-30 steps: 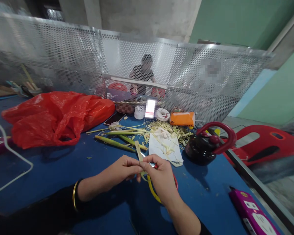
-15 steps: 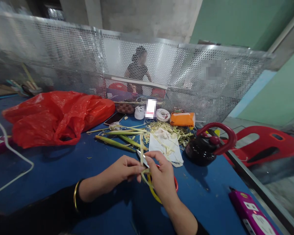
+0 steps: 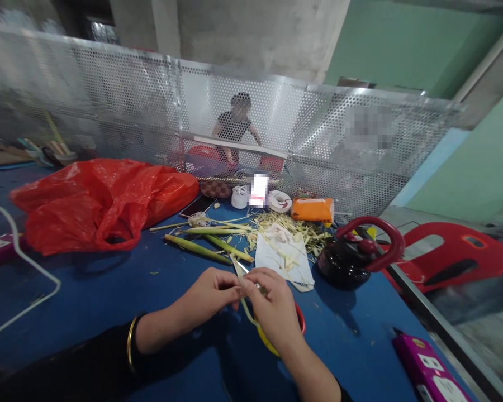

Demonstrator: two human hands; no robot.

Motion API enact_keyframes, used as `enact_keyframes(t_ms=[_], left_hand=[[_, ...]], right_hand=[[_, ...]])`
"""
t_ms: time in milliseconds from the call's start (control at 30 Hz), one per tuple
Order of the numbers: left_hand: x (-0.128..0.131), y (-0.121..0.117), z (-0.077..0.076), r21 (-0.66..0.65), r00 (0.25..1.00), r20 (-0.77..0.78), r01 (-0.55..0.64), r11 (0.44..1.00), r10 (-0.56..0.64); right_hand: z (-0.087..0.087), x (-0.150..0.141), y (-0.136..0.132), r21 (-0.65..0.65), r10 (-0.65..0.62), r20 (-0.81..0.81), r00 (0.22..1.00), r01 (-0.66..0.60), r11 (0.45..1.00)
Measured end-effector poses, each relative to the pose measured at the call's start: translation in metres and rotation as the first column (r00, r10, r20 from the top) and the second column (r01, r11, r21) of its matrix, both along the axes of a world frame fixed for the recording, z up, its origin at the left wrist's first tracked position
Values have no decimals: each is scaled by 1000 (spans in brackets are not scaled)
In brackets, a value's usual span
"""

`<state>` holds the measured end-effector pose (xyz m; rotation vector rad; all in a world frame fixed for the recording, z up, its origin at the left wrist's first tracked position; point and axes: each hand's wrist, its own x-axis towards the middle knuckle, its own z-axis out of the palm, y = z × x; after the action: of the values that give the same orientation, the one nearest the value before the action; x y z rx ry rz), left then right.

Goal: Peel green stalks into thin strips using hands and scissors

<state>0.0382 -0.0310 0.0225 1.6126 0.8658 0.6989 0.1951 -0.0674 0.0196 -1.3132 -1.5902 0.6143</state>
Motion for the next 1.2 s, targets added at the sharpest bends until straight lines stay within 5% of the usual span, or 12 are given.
enact_keyframes(t_ms=[233,533,800,1200], left_hand=[[3,-2,-4,-76,999,-11,45,996,-46],[3,-1,0,-200,997,16,74,977,-72],[-6,20,10,-372,960,199,-113,921,198],[-12,35,12,-544,903,255,-162,823,346]], right_hand=[[3,-6,-6,-94,-56,-110,992,45,995],[-3,-9,-6,-2,-55,-71,996,55,998],[3,6,-4,56,-301,-137,944,311,949],[0,4,-4,-68,-249,-180,952,240,968]])
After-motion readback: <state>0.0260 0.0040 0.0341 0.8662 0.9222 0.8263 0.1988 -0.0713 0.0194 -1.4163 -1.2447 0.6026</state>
